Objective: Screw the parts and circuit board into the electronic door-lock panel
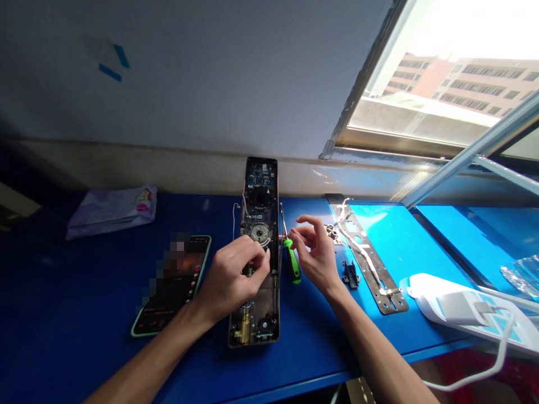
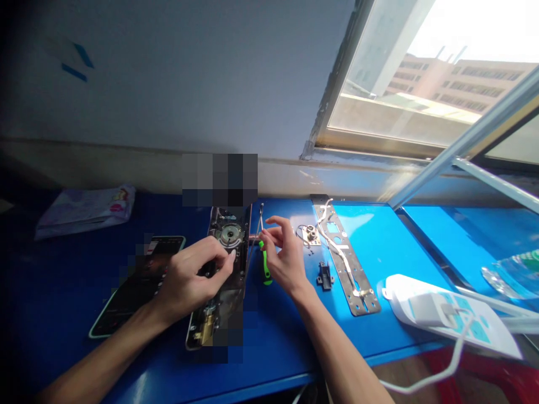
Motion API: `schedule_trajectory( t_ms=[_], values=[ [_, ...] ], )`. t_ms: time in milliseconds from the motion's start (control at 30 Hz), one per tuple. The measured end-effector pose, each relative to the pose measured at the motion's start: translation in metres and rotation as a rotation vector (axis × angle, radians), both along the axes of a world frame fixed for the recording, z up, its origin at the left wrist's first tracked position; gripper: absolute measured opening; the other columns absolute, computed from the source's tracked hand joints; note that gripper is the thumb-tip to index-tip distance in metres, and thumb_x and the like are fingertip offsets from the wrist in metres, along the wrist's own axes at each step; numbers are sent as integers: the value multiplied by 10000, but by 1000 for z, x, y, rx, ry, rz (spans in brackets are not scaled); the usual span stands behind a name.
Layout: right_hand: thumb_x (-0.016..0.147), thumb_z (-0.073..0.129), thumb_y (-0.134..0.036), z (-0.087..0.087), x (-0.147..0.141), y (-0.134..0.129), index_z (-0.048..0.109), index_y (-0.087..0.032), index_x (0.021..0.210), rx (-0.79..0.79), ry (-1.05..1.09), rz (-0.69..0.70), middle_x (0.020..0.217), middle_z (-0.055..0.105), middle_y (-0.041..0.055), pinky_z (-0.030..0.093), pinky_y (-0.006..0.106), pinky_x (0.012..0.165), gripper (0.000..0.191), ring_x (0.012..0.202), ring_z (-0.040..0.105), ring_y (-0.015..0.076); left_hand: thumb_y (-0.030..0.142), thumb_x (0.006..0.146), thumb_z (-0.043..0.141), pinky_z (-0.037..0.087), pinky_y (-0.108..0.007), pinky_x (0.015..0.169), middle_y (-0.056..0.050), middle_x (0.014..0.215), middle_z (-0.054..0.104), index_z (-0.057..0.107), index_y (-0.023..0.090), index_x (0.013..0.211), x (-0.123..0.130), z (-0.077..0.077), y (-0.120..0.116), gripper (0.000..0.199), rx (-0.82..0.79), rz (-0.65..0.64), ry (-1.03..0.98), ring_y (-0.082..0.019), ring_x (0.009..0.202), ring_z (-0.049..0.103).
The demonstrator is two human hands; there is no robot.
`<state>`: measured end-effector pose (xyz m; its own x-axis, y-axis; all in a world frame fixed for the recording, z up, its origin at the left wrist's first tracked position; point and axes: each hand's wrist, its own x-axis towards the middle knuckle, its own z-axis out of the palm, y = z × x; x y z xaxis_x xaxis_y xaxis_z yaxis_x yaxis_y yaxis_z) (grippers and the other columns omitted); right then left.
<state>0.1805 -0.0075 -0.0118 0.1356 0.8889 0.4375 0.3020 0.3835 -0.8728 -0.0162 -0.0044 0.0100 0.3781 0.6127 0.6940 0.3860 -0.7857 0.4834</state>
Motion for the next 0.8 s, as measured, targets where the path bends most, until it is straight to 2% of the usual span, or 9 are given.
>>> schedule_trajectory(
  t_ms=[133, 233, 400, 567, 667, 800],
  values=[
    [964, 592, -290, 5, -1, -4, 377, -305, 1022, -25, -44, 8, 739, 611, -85, 557, 250, 640, 223, 641, 652, 117, 46, 936, 613, 405, -245, 626, 46, 673, 508, 471, 198, 709, 0, -1, 0, 308, 6, -9, -6, -101, 626, 498],
    [968, 577, -312, 2, 0, -2, 363, -303, 1007, -44, -65, -16, 728, 572, -89, 550, 264, 657, 218, 656, 658, 130, 47, 935, 612, 409, -244, 626, 46, 674, 513, 477, 199, 710, 0, -1, 0, 303, 5, -5, -9, -101, 627, 501],
    [952, 597, -327, -5, 6, 4, 461, -280, 944, -64, -89, -66, 715, 560, -69, 591, 330, 764, 145, 703, 672, 153, 62, 943, 602, 422, -250, 629, 42, 670, 518, 480, 201, 700, -3, 2, 1, 306, 14, 19, 1, -107, 626, 511],
    [919, 647, -317, -2, 4, 2, 564, -240, 897, -26, -96, -51, 840, 690, 1, 622, 359, 826, 115, 800, 717, 170, 86, 946, 607, 434, -256, 632, 34, 677, 537, 506, 199, 702, -5, 3, 3, 287, 21, 47, 6, -113, 630, 529],
    [940, 609, -307, 1, 3, 0, 595, -248, 920, -9, -117, -37, 859, 725, 18, 615, 308, 749, 64, 789, 726, 165, 88, 949, 604, 433, -255, 628, 34, 676, 537, 506, 199, 701, -5, 2, 3, 289, 21, 50, 10, -113, 625, 531],
    [954, 594, -283, 2, 3, -2, 609, -250, 951, 13, -197, 12, 778, 705, -12, 542, 261, 621, 36, 647, 650, 131, 77, 946, 606, 430, -251, 630, 36, 676, 534, 501, 200, 704, -5, 2, 3, 291, 20, 48, 6, -112, 629, 527]
  ],
)
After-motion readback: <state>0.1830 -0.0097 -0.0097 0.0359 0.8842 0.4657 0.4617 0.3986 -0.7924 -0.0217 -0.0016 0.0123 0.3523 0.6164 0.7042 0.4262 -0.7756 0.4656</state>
